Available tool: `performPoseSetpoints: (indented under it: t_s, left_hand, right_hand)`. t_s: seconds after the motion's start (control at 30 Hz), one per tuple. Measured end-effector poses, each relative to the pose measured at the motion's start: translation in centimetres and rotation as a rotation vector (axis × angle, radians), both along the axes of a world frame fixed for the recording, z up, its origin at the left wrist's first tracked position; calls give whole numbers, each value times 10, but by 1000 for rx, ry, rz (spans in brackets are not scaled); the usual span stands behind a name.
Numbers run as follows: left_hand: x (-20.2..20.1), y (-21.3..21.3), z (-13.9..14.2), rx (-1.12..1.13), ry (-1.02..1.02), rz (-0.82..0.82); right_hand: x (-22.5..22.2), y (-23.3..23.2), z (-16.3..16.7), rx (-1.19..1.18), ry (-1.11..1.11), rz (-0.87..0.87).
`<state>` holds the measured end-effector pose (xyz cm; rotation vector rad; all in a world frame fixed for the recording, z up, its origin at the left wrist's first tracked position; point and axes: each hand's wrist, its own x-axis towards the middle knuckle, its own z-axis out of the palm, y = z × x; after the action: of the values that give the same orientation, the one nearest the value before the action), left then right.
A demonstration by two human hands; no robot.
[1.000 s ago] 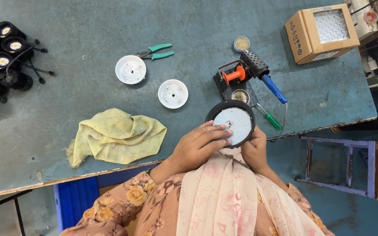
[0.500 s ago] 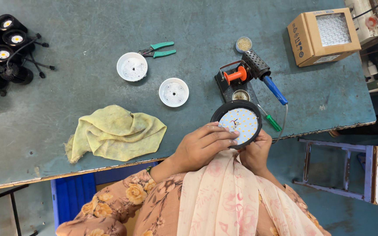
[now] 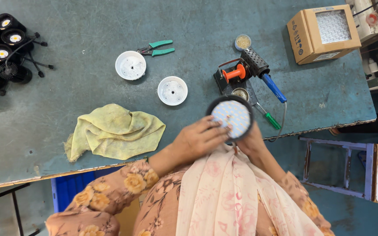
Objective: The person solders wires to circular LED modules using a soldering iron and solder wire. They strip wire ends, tin them, and attach them to the LED board, then place the modules into black housings. The person repeats this process for multiple units on a workbench.
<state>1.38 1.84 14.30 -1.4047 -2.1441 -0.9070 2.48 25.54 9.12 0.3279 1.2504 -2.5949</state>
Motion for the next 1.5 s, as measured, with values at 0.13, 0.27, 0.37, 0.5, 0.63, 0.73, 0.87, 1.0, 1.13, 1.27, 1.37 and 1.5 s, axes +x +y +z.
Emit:
performPoseSetpoints:
  t_s: [0.13, 0.27, 0.37, 0.5, 0.63, 0.73, 0.87, 1.0, 1.13, 1.27, 1.37, 1.5]
  left_hand:
    - [-17, -6, -71, -174, -58, 31]
    - [-14, -18, -132, -226, -131, 91]
    - [-19, -23, -154, -235, -129, 94]
    - [-31, -29, -148, -338, -125, 73]
    - [-34, -31, -128, -389, -244, 61]
    - [-27, -39, -121, -105, -646, 148]
    - [-29, -31, -129, 355, -1005, 371]
    - [-32, -41, -132, 474, -1083, 538]
    - [3, -119, -123, 14, -419, 907]
    - [34, -155, -129, -183, -336, 1040]
    - [33, -161, -134, 107, -503, 1006]
    - [17, -174, -123, 81, -544, 987]
  right_hand:
    - [-20, -21, -44, 48, -68, 183]
    - [-14, -37, -57, 148, -244, 160]
    - [-2, -31, -62, 269, -279, 168]
    - [16, -24, -51, 723, -31, 204]
    - [24, -15, -35, 1249, 316, 164]
    - [13, -14, -31, 1377, 472, 101]
    - [-9, -17, -40, 1308, 511, 102]
    - [-24, -17, -54, 1246, 378, 147]
    - [-22, -10, -59, 1032, 159, 169]
    - [-21, -12, -57, 852, 40, 227]
    - [-21, -15, -54, 866, 28, 229]
    - [-21, -18, -49, 871, 35, 239]
